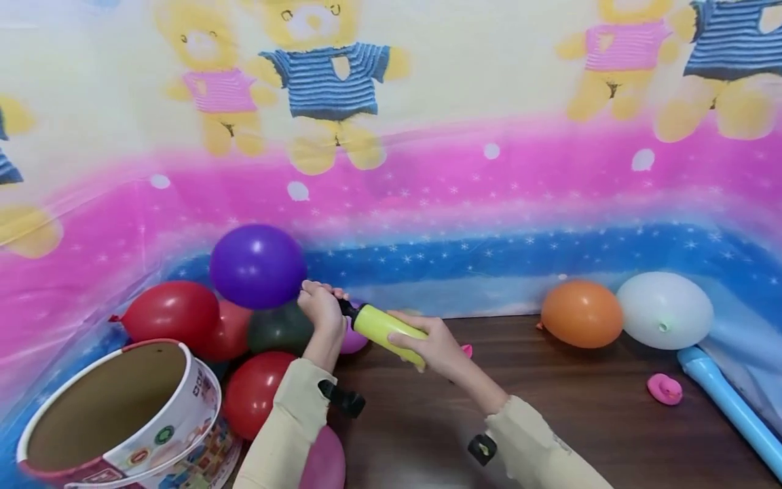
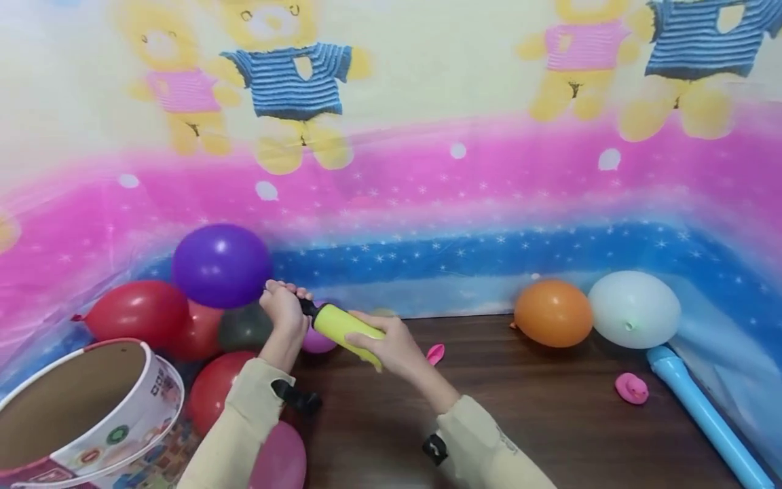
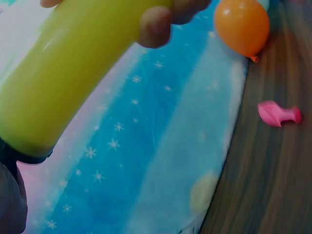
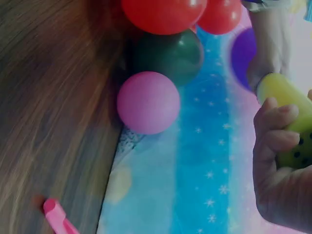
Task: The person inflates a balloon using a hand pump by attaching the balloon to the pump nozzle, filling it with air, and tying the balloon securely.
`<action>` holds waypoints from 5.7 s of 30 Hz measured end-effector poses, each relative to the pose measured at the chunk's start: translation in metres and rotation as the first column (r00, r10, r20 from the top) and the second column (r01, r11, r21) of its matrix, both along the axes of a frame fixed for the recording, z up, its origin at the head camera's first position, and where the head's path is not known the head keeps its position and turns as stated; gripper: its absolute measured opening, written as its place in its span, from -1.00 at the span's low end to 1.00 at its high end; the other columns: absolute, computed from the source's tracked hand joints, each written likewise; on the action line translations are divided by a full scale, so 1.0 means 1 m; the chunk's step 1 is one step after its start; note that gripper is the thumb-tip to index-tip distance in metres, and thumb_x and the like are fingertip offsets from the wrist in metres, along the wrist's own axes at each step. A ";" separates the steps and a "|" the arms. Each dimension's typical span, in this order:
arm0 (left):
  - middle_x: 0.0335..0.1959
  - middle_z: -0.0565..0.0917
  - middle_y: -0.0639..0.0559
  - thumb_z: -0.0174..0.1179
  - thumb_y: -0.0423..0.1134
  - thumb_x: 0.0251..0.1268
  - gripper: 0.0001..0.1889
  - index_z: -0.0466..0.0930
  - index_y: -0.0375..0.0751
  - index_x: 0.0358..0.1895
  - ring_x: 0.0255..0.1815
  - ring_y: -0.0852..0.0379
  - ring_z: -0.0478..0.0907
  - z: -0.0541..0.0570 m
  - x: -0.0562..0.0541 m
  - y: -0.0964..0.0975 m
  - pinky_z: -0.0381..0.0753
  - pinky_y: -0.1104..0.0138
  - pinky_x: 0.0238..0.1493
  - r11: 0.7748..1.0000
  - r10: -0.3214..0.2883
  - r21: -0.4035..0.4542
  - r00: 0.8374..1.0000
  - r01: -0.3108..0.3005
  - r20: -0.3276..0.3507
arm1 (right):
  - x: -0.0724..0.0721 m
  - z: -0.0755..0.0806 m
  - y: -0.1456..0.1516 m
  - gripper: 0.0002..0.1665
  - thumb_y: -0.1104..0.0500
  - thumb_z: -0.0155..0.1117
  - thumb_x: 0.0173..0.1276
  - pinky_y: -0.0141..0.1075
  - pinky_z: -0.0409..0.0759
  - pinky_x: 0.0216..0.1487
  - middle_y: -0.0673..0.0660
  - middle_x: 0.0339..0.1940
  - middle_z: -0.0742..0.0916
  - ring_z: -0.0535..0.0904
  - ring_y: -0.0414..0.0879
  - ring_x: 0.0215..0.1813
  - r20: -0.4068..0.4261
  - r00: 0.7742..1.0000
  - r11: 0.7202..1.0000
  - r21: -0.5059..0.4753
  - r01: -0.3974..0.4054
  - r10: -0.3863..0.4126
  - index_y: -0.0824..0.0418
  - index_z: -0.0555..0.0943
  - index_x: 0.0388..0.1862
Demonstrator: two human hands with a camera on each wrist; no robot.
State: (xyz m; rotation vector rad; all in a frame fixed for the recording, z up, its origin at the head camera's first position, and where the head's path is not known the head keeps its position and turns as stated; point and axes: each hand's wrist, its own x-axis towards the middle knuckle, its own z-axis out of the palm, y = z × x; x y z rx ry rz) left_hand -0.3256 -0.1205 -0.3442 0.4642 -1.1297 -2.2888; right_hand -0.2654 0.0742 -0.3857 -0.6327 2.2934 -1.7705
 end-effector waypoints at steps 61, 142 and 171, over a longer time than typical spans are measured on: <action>0.36 0.43 -0.29 -0.29 -0.21 0.62 -0.54 0.60 -0.01 -0.41 0.49 -0.07 0.24 -0.016 0.061 0.069 0.16 0.00 0.47 0.720 -0.656 -0.366 0.751 0.590 -0.081 | -0.008 0.012 -0.001 -0.58 0.02 -0.02 0.56 -0.41 0.44 -0.46 0.17 -0.35 0.57 0.41 -0.22 -0.45 -0.106 0.980 0.984 -0.081 0.157 -0.165 0.34 0.46 0.14; -0.70 0.21 0.05 0.05 -0.55 0.16 -0.65 0.19 -0.23 -0.70 -0.61 0.39 0.02 -0.040 0.065 0.083 0.06 0.62 -0.57 0.128 -0.416 -0.945 0.849 -0.300 -0.325 | -0.026 0.068 0.020 -0.65 -0.01 0.22 0.40 -0.40 0.32 -0.48 0.00 -0.63 0.56 0.40 -0.19 -0.54 -0.463 0.886 0.827 0.497 0.262 -0.003 0.13 0.58 -0.55; -0.66 0.35 0.06 -0.19 -0.36 0.45 -0.59 0.30 -0.36 -0.67 -0.60 0.23 0.32 -0.006 0.089 0.063 0.41 0.44 -0.47 0.387 -0.591 -0.810 0.793 0.441 0.149 | 0.012 0.034 0.012 -0.93 0.23 0.24 0.13 0.18 0.36 0.27 0.07 -0.34 0.70 0.59 0.03 -0.16 -0.987 0.161 0.839 0.081 0.538 -0.008 0.17 0.65 -0.49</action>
